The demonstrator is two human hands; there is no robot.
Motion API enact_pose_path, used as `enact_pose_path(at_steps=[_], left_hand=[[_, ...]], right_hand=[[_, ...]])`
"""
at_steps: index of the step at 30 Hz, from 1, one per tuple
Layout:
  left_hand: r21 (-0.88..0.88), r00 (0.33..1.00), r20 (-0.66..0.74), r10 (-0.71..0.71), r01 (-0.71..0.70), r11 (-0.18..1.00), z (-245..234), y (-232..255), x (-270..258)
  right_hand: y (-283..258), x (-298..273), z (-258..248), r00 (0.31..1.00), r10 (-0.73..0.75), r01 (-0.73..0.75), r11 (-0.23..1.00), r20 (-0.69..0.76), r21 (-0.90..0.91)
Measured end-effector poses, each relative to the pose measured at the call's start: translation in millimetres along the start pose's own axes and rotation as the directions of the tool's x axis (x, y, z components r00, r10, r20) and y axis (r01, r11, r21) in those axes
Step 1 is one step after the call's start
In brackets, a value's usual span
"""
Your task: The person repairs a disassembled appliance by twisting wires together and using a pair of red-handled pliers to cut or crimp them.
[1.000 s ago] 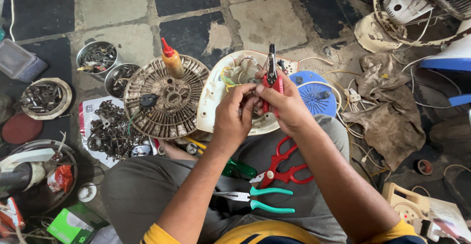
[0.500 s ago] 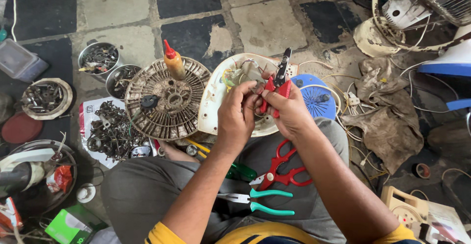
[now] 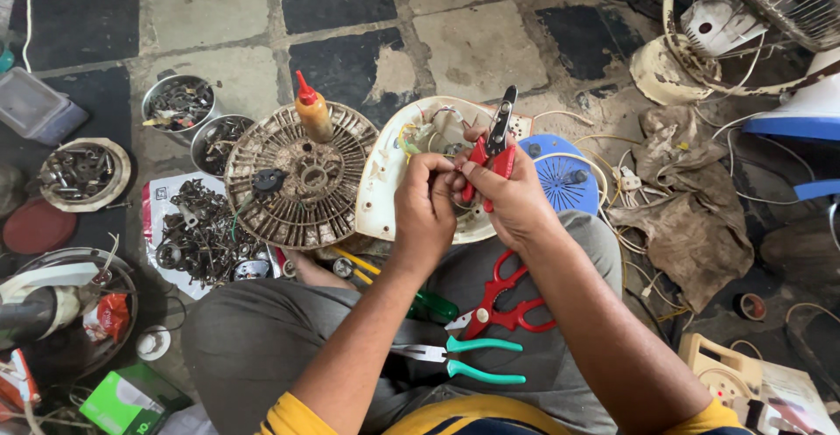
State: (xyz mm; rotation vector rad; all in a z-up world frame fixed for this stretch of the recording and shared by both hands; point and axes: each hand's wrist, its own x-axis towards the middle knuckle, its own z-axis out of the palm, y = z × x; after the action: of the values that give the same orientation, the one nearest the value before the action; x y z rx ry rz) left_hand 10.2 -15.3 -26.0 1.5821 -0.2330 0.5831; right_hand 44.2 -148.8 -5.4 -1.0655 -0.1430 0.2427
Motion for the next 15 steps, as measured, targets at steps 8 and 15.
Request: enact_pose_path(at_steps=[8, 15], left_hand=[[-0.141, 0.992, 0.070, -0.101, 0.110, 0.984, 1.5, -4.1, -1.5], [0.041, 0.997, 0.070, -0.030, 0.027, 0.999, -3.5, 1.7, 1.6]], right_hand=[[-3.4, 3.1, 1.8, 0.997, -0.072, 0.055, 0.939, -0.037, -0.338], [-3.0, -2.1, 4.9, 0.978, -0.205, 0.186, 0.798, 0.032, -0.573]])
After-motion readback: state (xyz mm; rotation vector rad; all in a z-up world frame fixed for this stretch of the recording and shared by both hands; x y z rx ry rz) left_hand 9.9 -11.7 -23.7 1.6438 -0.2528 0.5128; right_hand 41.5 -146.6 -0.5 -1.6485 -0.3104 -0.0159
